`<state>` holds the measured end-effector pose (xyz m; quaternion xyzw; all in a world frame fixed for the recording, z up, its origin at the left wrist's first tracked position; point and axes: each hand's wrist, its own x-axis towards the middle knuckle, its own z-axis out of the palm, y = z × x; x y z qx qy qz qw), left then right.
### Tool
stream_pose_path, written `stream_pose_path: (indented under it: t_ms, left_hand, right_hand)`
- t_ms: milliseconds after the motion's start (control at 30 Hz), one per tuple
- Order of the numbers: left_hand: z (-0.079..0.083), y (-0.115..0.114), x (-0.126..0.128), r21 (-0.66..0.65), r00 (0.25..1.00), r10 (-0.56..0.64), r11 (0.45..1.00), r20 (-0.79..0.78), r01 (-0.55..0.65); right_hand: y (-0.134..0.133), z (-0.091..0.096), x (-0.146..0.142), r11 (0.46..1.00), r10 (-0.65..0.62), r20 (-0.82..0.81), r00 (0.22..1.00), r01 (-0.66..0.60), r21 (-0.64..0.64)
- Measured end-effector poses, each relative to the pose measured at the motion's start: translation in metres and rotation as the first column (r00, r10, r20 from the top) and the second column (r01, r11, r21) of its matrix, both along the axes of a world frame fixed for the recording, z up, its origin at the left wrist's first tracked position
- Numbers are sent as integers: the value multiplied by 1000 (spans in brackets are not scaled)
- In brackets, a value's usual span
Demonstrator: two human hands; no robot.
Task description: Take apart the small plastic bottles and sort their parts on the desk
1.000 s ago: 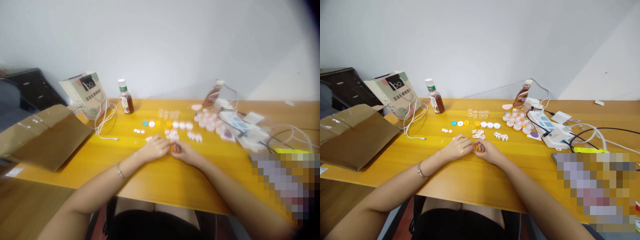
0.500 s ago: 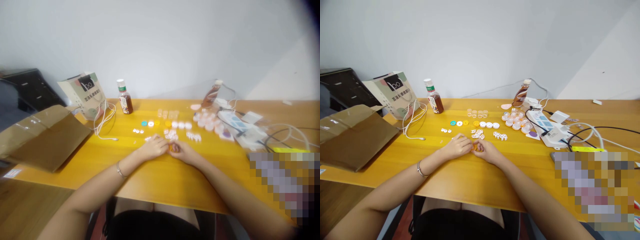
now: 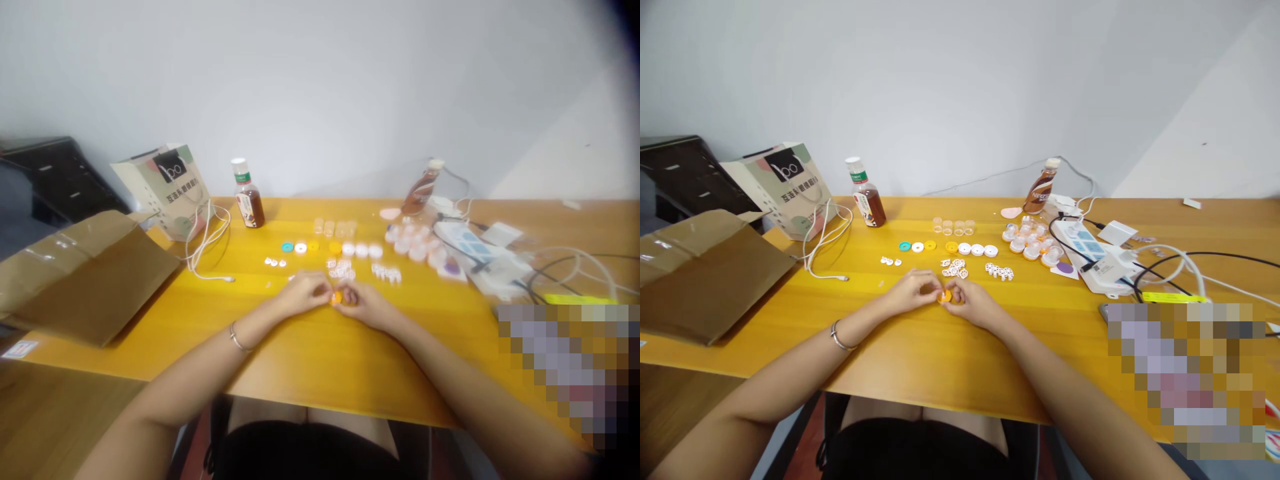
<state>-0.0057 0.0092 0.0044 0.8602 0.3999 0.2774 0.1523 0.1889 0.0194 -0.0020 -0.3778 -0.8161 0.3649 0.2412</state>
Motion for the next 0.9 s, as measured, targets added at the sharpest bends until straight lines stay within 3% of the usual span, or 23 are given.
stream_pose_path:
  t_ms: [167,333,467,600,733,900]
  left_hand:
    - [-7,4,-2,-253,947,80,967,311,1]
    - [3,4,-7,-340,922,158,940,354,-31]
    - [26,6,-35,-381,935,200,921,292,-78]
    - [44,11,-81,-416,961,262,886,88,-204]
    - [47,14,-113,-518,978,162,831,-128,-206]
    - [41,15,-118,-560,984,64,815,-164,-146]
  right_hand:
    - [-1,2,-1,1000,-14,12,1000,14,5]
    - [-2,4,-1,1000,-14,25,1000,14,10]
    - [-4,6,0,999,-22,28,999,21,31]
    - [-5,6,1,999,-24,28,999,22,46]
    - [-4,5,1,999,-21,36,999,20,45]
    - [-3,6,2,999,-13,52,999,12,33]
